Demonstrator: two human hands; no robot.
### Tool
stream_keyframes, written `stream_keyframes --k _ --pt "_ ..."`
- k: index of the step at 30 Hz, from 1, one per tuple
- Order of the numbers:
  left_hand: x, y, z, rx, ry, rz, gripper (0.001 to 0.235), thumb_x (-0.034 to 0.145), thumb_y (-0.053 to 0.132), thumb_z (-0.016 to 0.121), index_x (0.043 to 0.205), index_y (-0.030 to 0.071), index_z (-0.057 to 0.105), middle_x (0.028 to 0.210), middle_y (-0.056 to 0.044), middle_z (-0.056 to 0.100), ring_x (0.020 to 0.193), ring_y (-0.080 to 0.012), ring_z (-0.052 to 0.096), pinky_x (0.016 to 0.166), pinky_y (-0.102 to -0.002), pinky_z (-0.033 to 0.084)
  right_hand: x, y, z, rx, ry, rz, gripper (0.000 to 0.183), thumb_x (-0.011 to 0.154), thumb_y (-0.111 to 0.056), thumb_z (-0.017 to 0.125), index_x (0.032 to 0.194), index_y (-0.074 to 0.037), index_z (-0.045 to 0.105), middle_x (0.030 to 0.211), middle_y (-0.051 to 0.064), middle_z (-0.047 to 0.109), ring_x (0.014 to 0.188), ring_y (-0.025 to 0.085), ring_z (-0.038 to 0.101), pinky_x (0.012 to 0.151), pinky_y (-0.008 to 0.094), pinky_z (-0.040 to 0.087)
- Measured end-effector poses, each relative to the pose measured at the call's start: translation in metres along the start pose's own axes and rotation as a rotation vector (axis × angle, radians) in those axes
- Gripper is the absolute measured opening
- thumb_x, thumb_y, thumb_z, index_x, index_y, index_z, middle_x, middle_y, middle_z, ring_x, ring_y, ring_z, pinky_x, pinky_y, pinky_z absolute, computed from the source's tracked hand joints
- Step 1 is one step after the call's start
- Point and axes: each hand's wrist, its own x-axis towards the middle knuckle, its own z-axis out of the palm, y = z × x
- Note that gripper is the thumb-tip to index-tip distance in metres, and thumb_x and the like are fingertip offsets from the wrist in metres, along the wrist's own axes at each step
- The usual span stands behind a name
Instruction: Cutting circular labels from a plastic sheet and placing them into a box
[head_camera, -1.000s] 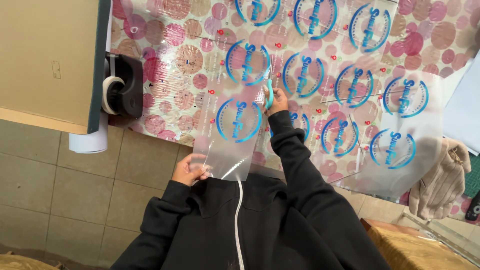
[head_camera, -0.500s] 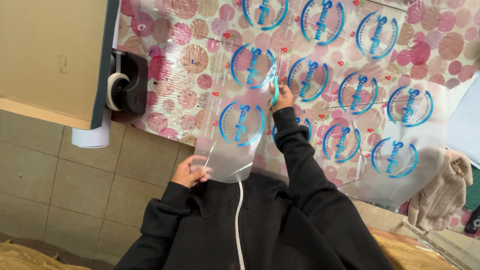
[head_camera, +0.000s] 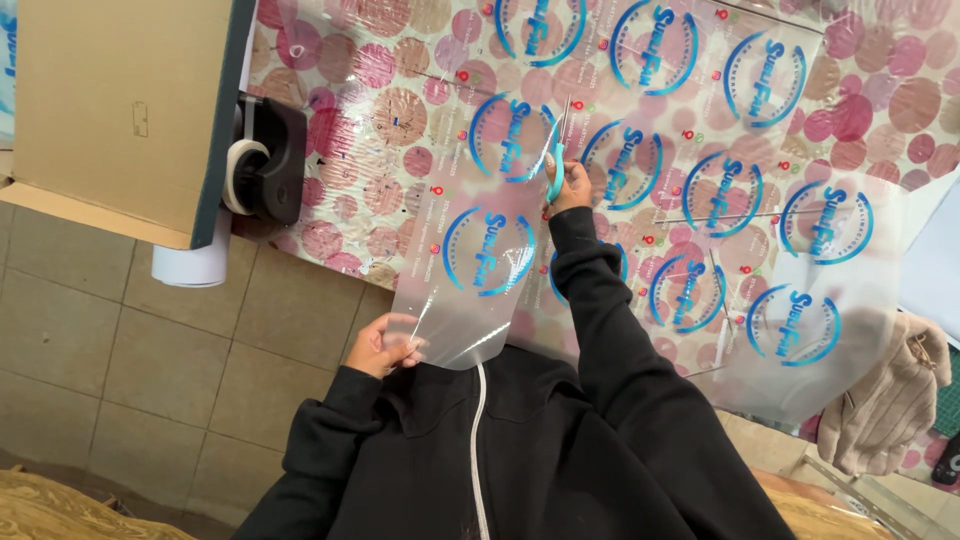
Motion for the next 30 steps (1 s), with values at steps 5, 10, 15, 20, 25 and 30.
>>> stream_keyframes --k 5,10,15,20,25,30 --pt "-0.002 -0.004 0.002 -0.011 0.007 0.005 0.047 0.084 -0.007 0.076 0.128 0.002 0.063 0.091 -0.030 0.075 0.068 -0.0298 0.077 0.062 -0.034 0.070 -0.008 -0.022 0.010 -0.035 0.003 -0.009 0.040 0.090 -0.032 0.087 0.100 -0.005 0.060 0.051 0.014 0.055 0.032 0.021 0.053 0.030 0.027 0.043" --pt "-0.002 -0.009 0.003 -0.011 0.015 0.010 0.047 0.084 -0.007 0.077 0.128 0.002 0.064 0.091 -0.029 0.075 0.068 -0.0293 0.077 0.061 -0.033 0.070 0.005 -0.009 0.000 -0.123 -0.032 -0.012 0.041 0.091 -0.033 0.088 0.100 -0.004 0.060 0.051 0.014 0.059 0.034 0.022 0.057 0.031 0.027 0.044" --pt "-0.004 -0.010 0.004 -0.011 0.000 0.023 0.046 0.085 -0.007 0.076 0.128 0.002 0.063 0.092 -0.030 0.075 0.068 -0.0290 0.077 0.061 -0.032 0.069 -0.001 -0.022 0.010 -0.042 0.019 0.020 0.041 0.088 -0.032 0.090 0.100 -0.005 0.061 0.053 0.014 0.058 0.033 0.021 0.053 0.031 0.027 0.044" --pt "-0.003 -0.022 -0.001 -0.012 -0.009 0.050 0.048 0.084 -0.005 0.076 0.129 0.003 0.063 0.091 -0.029 0.076 0.068 -0.0286 0.077 0.061 -0.033 0.070 0.007 -0.031 0.017 -0.087 0.019 0.006 0.038 0.088 -0.036 0.088 0.098 -0.008 0.065 0.052 0.011 0.056 0.034 0.014 0.048 0.029 0.026 0.041" --pt "-0.004 -0.025 0.000 -0.014 -0.018 0.065 0.048 0.084 -0.006 0.076 0.130 0.002 0.063 0.091 -0.030 0.076 0.068 -0.0295 0.078 0.060 -0.033 0.070 0.030 -0.007 0.008 -0.142 0.001 -0.020 0.037 0.090 -0.030 0.087 0.098 -0.005 0.062 0.053 0.014 0.059 0.034 0.021 0.056 0.031 0.029 0.047" --pt "0.001 -0.031 -0.006 -0.019 -0.055 0.093 0.050 0.083 -0.005 0.077 0.130 0.001 0.061 0.091 -0.031 0.076 0.067 -0.0299 0.078 0.058 -0.035 0.070 0.026 -0.018 0.017 -0.121 0.099 -0.012 0.034 0.086 -0.032 0.090 0.093 -0.008 0.067 0.064 0.009 0.059 0.038 0.017 0.051 0.031 0.029 0.046"
